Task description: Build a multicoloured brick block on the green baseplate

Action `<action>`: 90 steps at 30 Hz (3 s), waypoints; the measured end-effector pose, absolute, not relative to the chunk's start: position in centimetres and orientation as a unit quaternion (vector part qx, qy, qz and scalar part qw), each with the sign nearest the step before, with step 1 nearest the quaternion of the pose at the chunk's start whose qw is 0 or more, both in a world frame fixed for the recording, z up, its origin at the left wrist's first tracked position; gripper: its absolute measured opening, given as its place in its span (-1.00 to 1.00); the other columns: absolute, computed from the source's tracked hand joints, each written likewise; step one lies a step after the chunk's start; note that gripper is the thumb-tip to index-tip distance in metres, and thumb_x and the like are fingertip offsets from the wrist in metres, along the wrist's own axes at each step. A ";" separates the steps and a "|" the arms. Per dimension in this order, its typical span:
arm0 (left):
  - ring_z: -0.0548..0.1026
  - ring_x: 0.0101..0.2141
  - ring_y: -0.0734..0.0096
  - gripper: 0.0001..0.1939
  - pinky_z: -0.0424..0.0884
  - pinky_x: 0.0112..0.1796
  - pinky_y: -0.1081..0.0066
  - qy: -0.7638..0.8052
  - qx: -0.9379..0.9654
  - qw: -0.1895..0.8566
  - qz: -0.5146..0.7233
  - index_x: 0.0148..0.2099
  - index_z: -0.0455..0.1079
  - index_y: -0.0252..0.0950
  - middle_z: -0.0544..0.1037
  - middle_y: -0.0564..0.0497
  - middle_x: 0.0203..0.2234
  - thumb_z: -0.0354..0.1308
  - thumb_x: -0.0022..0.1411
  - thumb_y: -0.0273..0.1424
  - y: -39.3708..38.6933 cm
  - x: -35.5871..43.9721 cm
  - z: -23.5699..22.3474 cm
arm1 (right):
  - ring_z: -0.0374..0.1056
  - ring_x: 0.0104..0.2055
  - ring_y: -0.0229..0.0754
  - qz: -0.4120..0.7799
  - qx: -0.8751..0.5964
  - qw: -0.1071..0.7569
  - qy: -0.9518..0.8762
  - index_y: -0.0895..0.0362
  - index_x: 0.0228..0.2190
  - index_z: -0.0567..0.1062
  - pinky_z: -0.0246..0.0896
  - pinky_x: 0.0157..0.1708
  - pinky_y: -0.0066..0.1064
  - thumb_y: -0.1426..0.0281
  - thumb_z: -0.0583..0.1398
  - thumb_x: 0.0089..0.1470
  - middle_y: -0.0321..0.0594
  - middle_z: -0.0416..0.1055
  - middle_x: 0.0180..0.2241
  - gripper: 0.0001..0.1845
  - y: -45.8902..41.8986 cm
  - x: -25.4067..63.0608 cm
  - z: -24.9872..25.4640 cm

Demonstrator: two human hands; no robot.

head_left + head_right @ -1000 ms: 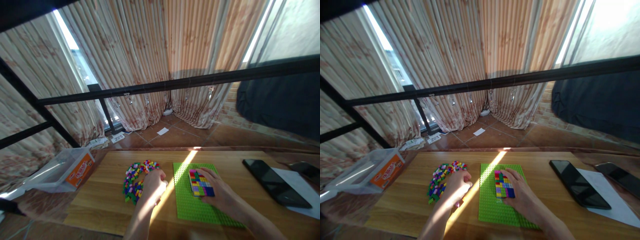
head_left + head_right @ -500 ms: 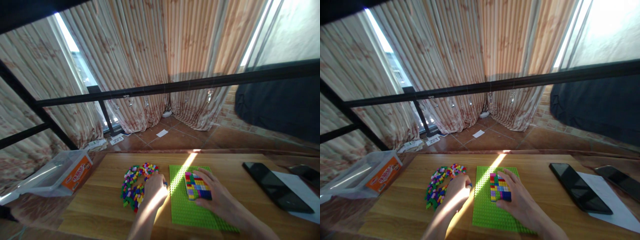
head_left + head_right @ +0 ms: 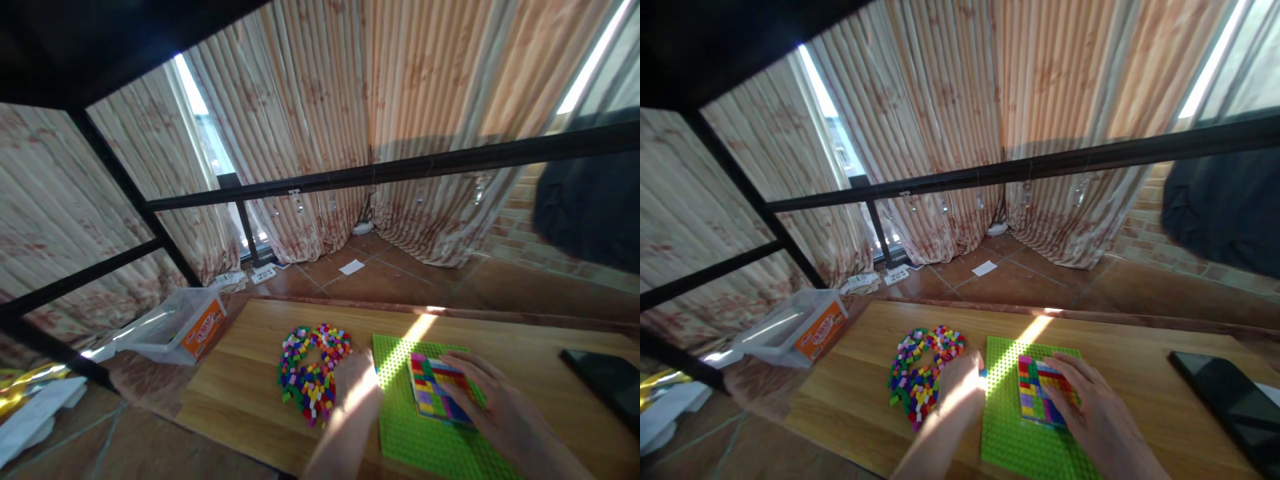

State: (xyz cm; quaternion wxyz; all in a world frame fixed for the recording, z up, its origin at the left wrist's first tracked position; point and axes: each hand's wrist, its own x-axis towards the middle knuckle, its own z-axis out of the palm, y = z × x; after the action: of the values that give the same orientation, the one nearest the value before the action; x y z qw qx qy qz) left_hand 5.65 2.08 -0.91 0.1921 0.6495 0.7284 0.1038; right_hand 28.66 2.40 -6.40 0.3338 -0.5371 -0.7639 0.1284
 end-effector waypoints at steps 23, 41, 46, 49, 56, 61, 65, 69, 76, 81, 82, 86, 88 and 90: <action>0.49 -0.20 0.26 -0.83 0.31 -0.15 0.37 0.754 0.611 0.128 0.203 -0.34 0.49 -0.30 0.57 -0.09 -0.36 0.08 0.06 -0.56 2.9 -2.4 -1.8 | 0.46 -0.15 0.06 0.082 -0.556 0.355 -0.747 0.00 -0.21 0.51 0.41 -0.17 -0.08 -0.02 0.01 0.07 -0.12 0.46 -0.10 -0.52 2.8 29.4 -6.6; 0.44 -0.37 0.48 -0.86 0.31 -0.32 0.50 0.515 0.669 0.345 0.410 -0.29 0.39 -0.23 0.50 0.10 -0.41 0.05 0.12 -0.52 0.3 8.6 -0.1 | 0.40 -0.37 -0.21 0.292 -0.534 0.428 -0.668 0.04 -0.22 0.53 0.32 -0.39 -0.44 0.18 0.14 0.08 -0.27 0.51 -0.38 -0.70 0.1 24.7 -1.5; 0.42 -0.28 0.43 -0.84 0.30 -0.25 0.44 0.494 0.710 0.293 0.408 -0.31 0.36 -0.23 0.48 0.07 -0.35 0.05 0.10 -0.59 0.1 10.3 -0.1 | 0.33 -0.48 -0.25 0.329 -0.545 0.425 -0.643 0.08 -0.31 0.54 0.26 -0.46 -0.45 0.24 0.20 0.01 -0.31 0.47 -0.47 -0.78 0.2 24.4 -1.7; 0.42 -0.27 0.43 -0.83 0.31 -0.24 0.44 0.484 0.722 0.287 0.403 -0.32 0.35 -0.24 0.48 0.06 -0.33 0.03 0.11 -0.60 0.2 10.5 -0.3 | 0.34 -0.49 -0.24 0.346 -0.541 0.426 -0.637 0.09 -0.37 0.53 0.26 -0.46 -0.45 0.27 0.17 0.03 -0.30 0.49 -0.48 -0.81 0.3 24.4 -1.7; 0.50 -0.27 0.39 -0.67 0.39 -0.21 0.43 0.611 0.650 0.285 0.352 -0.09 0.40 -0.21 0.55 0.02 -0.30 0.00 0.12 -0.56 1.4 9.4 -1.0 | 0.46 -0.30 -0.15 0.266 -0.568 0.401 -0.668 0.04 -0.27 0.54 0.34 -0.28 -0.36 0.33 0.11 0.08 -0.24 0.56 -0.30 -0.77 1.1 25.6 -2.6; 0.50 -0.14 0.37 -0.57 0.39 -0.10 0.45 0.646 0.584 0.340 0.355 0.06 0.36 -0.25 0.56 -0.03 -0.15 -0.01 0.13 -0.53 2.0 9.0 -1.8 | 0.41 -0.18 -0.08 0.160 -0.562 0.406 -0.703 0.02 -0.29 0.57 0.32 -0.15 -0.25 0.29 0.13 0.10 -0.19 0.53 -0.25 -0.78 1.8 25.5 -3.1; 0.49 -0.11 0.39 -0.61 0.37 -0.05 0.44 0.599 0.591 0.372 0.392 -0.03 0.42 -0.23 0.55 0.00 -0.12 -0.04 0.12 -0.54 1.8 9.5 -1.7 | 0.35 -0.16 -0.07 0.096 -0.558 0.402 -0.720 -0.05 -0.34 0.61 0.29 -0.15 -0.22 0.27 0.18 0.08 -0.18 0.48 -0.25 -0.81 2.1 24.4 -3.1; 0.46 -0.07 0.38 -0.62 0.32 -0.01 0.44 0.596 0.592 0.365 0.401 -0.10 0.46 -0.27 0.55 -0.03 -0.11 -0.06 0.11 -0.58 1.6 9.7 -1.2 | 0.31 -0.16 -0.06 0.063 -0.571 0.387 -0.721 -0.10 -0.32 0.61 0.26 -0.16 -0.20 0.29 0.21 0.04 -0.18 0.44 -0.21 -0.83 2.6 23.6 -4.0; 0.51 -0.23 0.34 -0.65 0.39 -0.18 0.42 0.605 0.627 0.335 0.359 -0.15 0.49 -0.24 0.58 -0.03 -0.24 -0.09 0.16 -0.56 1.1 9.8 -1.1 | 0.32 -0.13 -0.03 0.044 -0.588 0.379 -0.713 -0.11 -0.29 0.60 0.25 -0.14 -0.17 0.33 0.26 -0.03 -0.18 0.45 -0.17 -0.80 3.0 23.7 -5.0; 0.53 -0.21 0.31 -0.67 0.39 -0.14 0.41 0.635 0.613 0.327 0.339 -0.10 0.47 -0.27 0.60 -0.07 -0.26 -0.07 0.20 -0.51 0.8 10.0 -1.6 | 0.32 -0.10 -0.03 0.068 -0.592 0.386 -0.704 -0.08 -0.29 0.60 0.25 -0.11 -0.16 0.32 0.25 -0.05 -0.19 0.46 -0.17 -0.79 3.0 23.9 -4.9; 0.53 -0.21 0.30 -0.67 0.39 -0.14 0.40 0.638 0.613 0.325 0.335 -0.09 0.47 -0.27 0.60 -0.07 -0.26 -0.07 0.21 -0.51 0.7 10.1 -1.6 | 0.33 -0.10 -0.03 0.075 -0.595 0.388 -0.700 -0.07 -0.29 0.60 0.25 -0.11 -0.15 0.30 0.25 -0.04 -0.19 0.47 -0.17 -0.79 3.0 23.9 -4.9; 0.51 -0.13 0.25 -0.66 0.37 -0.10 0.36 0.655 0.615 0.308 0.313 -0.02 0.43 -0.28 0.57 -0.11 -0.15 -0.07 0.24 -0.46 0.5 10.2 -1.5 | 0.35 -0.13 -0.04 0.099 -0.608 0.392 -0.683 -0.01 -0.27 0.59 0.27 -0.11 -0.14 0.21 0.16 0.04 -0.15 0.47 -0.16 -0.74 3.2 24.2 -4.7; 0.48 -0.09 0.23 -0.65 0.35 -0.07 0.34 0.657 0.618 0.305 0.306 0.01 0.40 -0.29 0.54 -0.11 -0.10 -0.09 0.25 -0.45 0.5 10.3 -1.5 | 0.36 -0.14 -0.03 0.102 -0.617 0.386 -0.679 0.01 -0.27 0.58 0.27 -0.12 -0.14 0.19 0.12 0.08 -0.13 0.48 -0.16 -0.70 3.4 24.3 -4.6; 0.47 -0.08 0.23 -0.63 0.34 -0.05 0.33 0.657 0.622 0.307 0.298 0.05 0.36 -0.30 0.53 -0.12 -0.08 -0.10 0.25 -0.46 0.4 10.4 -1.6 | 0.37 -0.14 -0.02 0.108 -0.625 0.372 -0.678 0.03 -0.26 0.58 0.28 -0.14 -0.15 0.18 0.11 0.08 -0.13 0.50 -0.18 -0.68 3.7 24.3 -4.6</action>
State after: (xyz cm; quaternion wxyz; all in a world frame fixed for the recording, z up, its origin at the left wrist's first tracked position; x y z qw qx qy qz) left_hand 10.41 0.42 -1.58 0.3066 0.6215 0.6566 0.2977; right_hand 24.28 3.66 -4.60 0.3715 -0.6250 -0.6780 0.1079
